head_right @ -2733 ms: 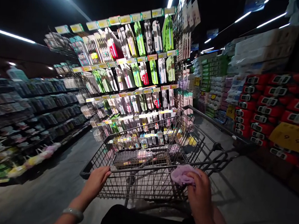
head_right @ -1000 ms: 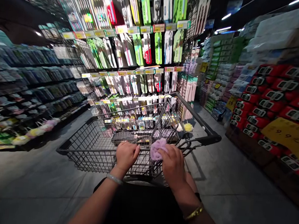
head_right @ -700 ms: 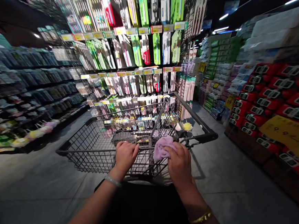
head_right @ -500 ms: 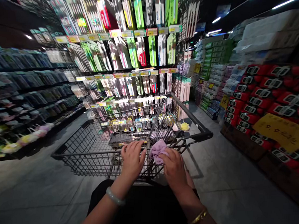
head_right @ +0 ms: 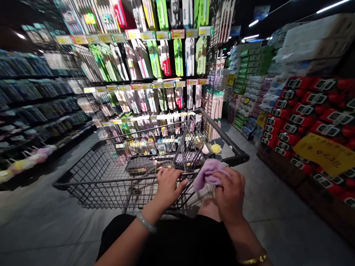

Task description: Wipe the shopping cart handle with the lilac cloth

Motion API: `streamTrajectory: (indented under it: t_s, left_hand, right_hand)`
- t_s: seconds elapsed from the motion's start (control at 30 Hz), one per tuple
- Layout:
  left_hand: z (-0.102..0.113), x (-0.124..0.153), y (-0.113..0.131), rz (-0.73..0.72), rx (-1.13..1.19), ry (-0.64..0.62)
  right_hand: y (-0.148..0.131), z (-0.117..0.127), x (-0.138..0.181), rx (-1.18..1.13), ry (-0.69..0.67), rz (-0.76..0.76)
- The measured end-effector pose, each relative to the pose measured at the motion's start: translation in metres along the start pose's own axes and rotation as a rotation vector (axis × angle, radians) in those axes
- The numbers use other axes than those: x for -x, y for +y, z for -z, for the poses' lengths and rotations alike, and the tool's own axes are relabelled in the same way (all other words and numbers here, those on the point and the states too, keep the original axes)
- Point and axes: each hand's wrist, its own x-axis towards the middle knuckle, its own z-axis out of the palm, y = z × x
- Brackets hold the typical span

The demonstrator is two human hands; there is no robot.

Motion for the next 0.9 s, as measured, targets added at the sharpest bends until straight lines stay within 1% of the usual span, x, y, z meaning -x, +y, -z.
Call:
streamTrajectory:
  t_s: [0.03, 0.07, 0.1, 0.23, 0.27, 0.33, 0.43, 0.5, 0.57, 0.63, 0.7, 0.77, 0.9]
  left_hand:
    - [-0.001, 0.000, -0.001, 0.001, -0.002, 0.008]
    - [-0.001, -0.001, -0.001, 0.005, -0.006, 0.014]
    - [-0.001, -0.001, -0.001, 0.007, -0.010, 0.017]
    - [0.001, -0.002, 0.000, 0.010, -0.002, -0.001]
    - [0.002, -0.002, 0.000, 0.011, 0.002, -0.006]
    - [0.003, -0.002, -0.001, 0.019, 0.007, -0.013]
    - [0.006, -0.002, -0.004, 0.040, 0.012, -0.023]
    - [0.007, -0.002, -0.005, 0.050, 0.019, -0.032]
    - [0.008, -0.002, -0.006, 0.051, 0.030, -0.037]
    - [0.011, 0.000, -0.008, 0.047, 0.042, -0.037]
    - [0.014, 0.002, -0.009, 0.039, 0.054, -0.034]
    - [0.017, 0.006, -0.010, 0.034, 0.067, -0.031]
    - [0.023, 0.015, -0.009, 0.034, 0.078, -0.029]
  right_hand:
    - [0.003, 0.001, -0.002, 0.030, 0.039, -0.021]
    - [0.005, -0.001, -0.002, 0.045, 0.051, -0.025]
    - [0.006, -0.003, 0.001, 0.046, 0.034, -0.013]
    - [0.004, -0.015, 0.021, -0.046, -0.153, 0.066]
    - [0.004, -0.015, 0.023, -0.068, -0.174, 0.068]
    - [0.004, -0.010, 0.018, -0.084, -0.139, 0.047]
    - [0.003, -0.002, 0.001, -0.051, 0.002, -0.006]
    - [0.001, -0.004, -0.002, -0.033, 0.033, -0.007]
    - [-0.002, -0.012, 0.006, -0.045, -0.017, 0.033]
    - [-0.003, -0.021, 0.023, -0.089, -0.097, 0.080]
    - [-0.001, -0.026, 0.040, -0.146, -0.148, 0.081]
    - [0.002, -0.024, 0.049, -0.195, -0.138, 0.009]
    - [0.000, -0.011, 0.049, -0.280, -0.036, -0.258]
